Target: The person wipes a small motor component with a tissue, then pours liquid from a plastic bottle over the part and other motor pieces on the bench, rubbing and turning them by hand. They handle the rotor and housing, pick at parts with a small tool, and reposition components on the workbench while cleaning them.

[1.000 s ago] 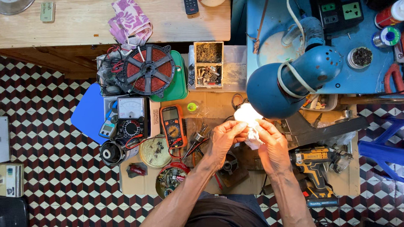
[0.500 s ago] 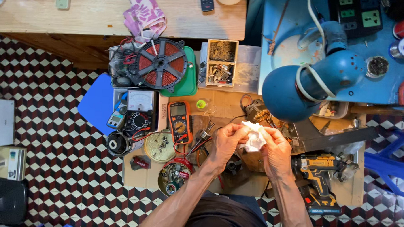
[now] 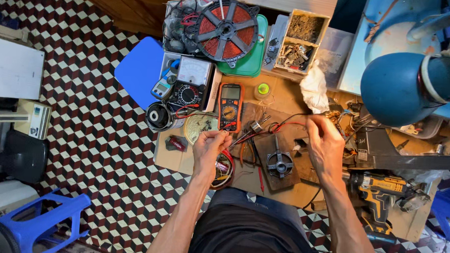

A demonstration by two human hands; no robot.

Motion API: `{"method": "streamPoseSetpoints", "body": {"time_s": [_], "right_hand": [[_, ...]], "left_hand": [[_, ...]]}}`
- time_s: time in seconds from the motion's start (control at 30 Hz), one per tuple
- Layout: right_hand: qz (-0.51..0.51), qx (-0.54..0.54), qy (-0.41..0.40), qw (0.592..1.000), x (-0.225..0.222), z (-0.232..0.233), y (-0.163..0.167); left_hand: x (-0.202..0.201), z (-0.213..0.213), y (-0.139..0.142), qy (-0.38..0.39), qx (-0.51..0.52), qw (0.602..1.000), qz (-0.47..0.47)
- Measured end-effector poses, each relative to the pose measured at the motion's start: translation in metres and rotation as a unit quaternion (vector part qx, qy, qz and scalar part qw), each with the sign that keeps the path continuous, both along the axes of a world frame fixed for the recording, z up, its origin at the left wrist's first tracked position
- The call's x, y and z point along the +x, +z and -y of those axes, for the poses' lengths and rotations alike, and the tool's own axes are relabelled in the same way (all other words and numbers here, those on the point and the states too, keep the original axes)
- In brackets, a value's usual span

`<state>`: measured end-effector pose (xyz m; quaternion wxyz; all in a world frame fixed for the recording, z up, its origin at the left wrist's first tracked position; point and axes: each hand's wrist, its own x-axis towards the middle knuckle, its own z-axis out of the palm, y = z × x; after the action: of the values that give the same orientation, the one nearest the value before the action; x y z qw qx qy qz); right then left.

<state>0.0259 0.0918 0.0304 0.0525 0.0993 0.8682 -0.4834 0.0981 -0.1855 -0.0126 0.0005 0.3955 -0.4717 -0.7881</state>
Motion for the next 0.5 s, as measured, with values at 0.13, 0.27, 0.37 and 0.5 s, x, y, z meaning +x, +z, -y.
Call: {"method": "streamPoseSetpoints", "body": {"time_s": [0.13, 0.27, 0.37, 0.5], "right_hand": [[0.187, -0.195, -0.087, 0.959, 0.058, 0.018, -0.007], [0.233, -0.376, -0.083, 0.893, 0.086, 0.052, -0.027], [0.192, -0.350, -0.037, 0.916, 0.087, 0.058, -0.035], [0.219, -0.330, -0.036, 0.918, 0.085, 0.043, -0.035]], "left_hand": [[0.011, 0.001, 0.007, -0.090, -0.005, 0.995, 0.042], [0.027, -0.032, 0.022, -0.231, 0.062, 0.970, 0.039], [0.023, -0.044, 0.029, -0.272, 0.063, 0.960, 0.023], [0.014, -0.046, 0.029, -0.331, 0.040, 0.943, -0.007]]}}
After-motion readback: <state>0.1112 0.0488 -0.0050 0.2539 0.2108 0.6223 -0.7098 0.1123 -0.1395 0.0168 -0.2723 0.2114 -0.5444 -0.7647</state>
